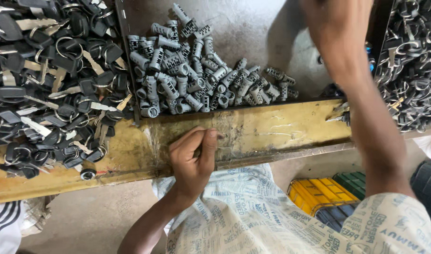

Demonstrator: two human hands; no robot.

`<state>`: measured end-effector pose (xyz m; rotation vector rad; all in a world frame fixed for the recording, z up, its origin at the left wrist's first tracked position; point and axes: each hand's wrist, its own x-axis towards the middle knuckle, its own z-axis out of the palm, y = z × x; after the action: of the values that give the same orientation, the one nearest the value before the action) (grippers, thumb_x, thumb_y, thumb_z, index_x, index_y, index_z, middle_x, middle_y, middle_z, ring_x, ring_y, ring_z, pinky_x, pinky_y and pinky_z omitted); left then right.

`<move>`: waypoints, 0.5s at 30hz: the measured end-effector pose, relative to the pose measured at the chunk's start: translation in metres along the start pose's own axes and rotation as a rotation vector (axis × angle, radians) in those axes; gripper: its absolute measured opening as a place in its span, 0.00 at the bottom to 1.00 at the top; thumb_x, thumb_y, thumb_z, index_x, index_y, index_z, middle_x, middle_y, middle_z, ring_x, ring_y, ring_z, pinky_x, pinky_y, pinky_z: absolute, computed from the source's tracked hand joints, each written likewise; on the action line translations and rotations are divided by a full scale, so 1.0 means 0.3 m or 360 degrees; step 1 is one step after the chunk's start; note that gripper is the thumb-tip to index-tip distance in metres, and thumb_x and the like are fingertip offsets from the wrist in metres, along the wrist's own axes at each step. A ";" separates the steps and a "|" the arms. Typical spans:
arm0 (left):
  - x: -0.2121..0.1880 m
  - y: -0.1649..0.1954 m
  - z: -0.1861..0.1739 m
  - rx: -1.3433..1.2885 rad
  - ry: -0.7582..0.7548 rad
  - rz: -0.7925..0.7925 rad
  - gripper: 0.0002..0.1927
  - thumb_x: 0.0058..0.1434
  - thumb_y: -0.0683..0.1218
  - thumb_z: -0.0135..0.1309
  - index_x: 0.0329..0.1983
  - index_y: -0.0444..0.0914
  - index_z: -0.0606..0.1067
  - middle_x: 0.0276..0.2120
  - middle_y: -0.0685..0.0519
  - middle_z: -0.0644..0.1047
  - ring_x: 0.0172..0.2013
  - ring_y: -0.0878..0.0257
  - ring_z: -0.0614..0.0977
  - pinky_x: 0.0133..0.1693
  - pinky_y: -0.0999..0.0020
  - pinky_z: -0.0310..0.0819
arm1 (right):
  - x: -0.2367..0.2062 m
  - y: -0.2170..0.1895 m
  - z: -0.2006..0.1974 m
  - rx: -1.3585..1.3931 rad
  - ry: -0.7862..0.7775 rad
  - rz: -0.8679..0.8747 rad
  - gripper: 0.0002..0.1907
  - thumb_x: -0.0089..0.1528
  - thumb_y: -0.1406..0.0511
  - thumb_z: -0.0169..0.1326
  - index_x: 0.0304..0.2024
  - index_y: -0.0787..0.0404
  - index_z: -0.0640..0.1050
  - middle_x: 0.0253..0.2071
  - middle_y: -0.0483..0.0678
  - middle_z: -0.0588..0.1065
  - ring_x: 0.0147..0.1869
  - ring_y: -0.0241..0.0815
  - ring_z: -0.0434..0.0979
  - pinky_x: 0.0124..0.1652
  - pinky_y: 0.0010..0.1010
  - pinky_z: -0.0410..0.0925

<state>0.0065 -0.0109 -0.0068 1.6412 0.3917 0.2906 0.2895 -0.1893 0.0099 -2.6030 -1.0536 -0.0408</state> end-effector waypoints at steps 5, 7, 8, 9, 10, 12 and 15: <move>0.009 -0.030 0.029 -0.0579 -0.0297 -0.0139 0.08 0.68 0.46 0.60 0.42 0.35 0.82 0.34 0.53 0.83 0.28 0.71 0.81 0.27 0.76 0.75 | -0.220 -0.295 -0.096 0.0986 -0.0575 -0.0287 0.06 0.68 0.72 0.54 0.38 0.61 0.82 0.34 0.46 0.83 0.31 0.30 0.83 0.32 0.20 0.73; 0.004 -0.043 0.033 -0.0847 -0.0483 -0.0274 0.08 0.67 0.45 0.61 0.43 0.35 0.82 0.34 0.51 0.84 0.29 0.71 0.81 0.28 0.75 0.75 | -0.331 -0.383 -0.126 0.1279 -0.0949 0.0139 0.10 0.62 0.68 0.59 0.43 0.67 0.81 0.29 0.46 0.82 0.24 0.30 0.80 0.19 0.19 0.73; 0.000 -0.049 0.033 -0.0945 -0.0519 -0.0361 0.07 0.67 0.44 0.62 0.42 0.34 0.83 0.32 0.51 0.83 0.26 0.72 0.79 0.26 0.76 0.70 | -0.353 -0.399 -0.113 0.1169 -0.0722 -0.0037 0.10 0.62 0.68 0.60 0.43 0.69 0.81 0.27 0.46 0.79 0.23 0.32 0.78 0.20 0.23 0.71; -0.004 -0.052 0.033 -0.1045 -0.0556 -0.0442 0.06 0.67 0.42 0.62 0.41 0.33 0.83 0.30 0.50 0.83 0.23 0.72 0.76 0.23 0.77 0.66 | -0.369 -0.411 -0.106 0.1048 -0.0492 -0.0213 0.10 0.63 0.67 0.61 0.43 0.70 0.81 0.25 0.47 0.77 0.23 0.33 0.75 0.20 0.27 0.68; -0.009 -0.054 0.032 -0.1045 -0.0469 -0.0436 0.06 0.68 0.42 0.61 0.40 0.34 0.83 0.29 0.51 0.83 0.23 0.72 0.77 0.22 0.77 0.68 | -0.372 -0.415 -0.103 0.0920 -0.0266 -0.0388 0.11 0.64 0.67 0.62 0.43 0.71 0.81 0.23 0.48 0.74 0.22 0.34 0.72 0.21 0.30 0.66; -0.016 -0.054 0.029 -0.1042 -0.0290 -0.0418 0.07 0.69 0.43 0.58 0.40 0.35 0.83 0.27 0.52 0.84 0.21 0.71 0.80 0.21 0.77 0.71 | -0.325 -0.387 -0.099 0.0898 -0.0398 -0.0456 0.07 0.66 0.68 0.61 0.43 0.67 0.82 0.22 0.45 0.74 0.22 0.32 0.71 0.20 0.27 0.64; -0.018 -0.047 0.027 -0.0756 -0.0156 -0.0207 0.06 0.70 0.42 0.58 0.41 0.35 0.82 0.33 0.51 0.84 0.29 0.68 0.83 0.29 0.75 0.79 | -0.182 -0.310 -0.104 0.0437 -0.0096 -0.0511 0.06 0.67 0.68 0.60 0.42 0.61 0.87 0.20 0.45 0.75 0.18 0.30 0.66 0.17 0.25 0.60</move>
<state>0.0038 -0.0192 -0.0216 1.1543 0.3233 0.1863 0.1897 -0.1733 0.0585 -2.1851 -1.3830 0.1004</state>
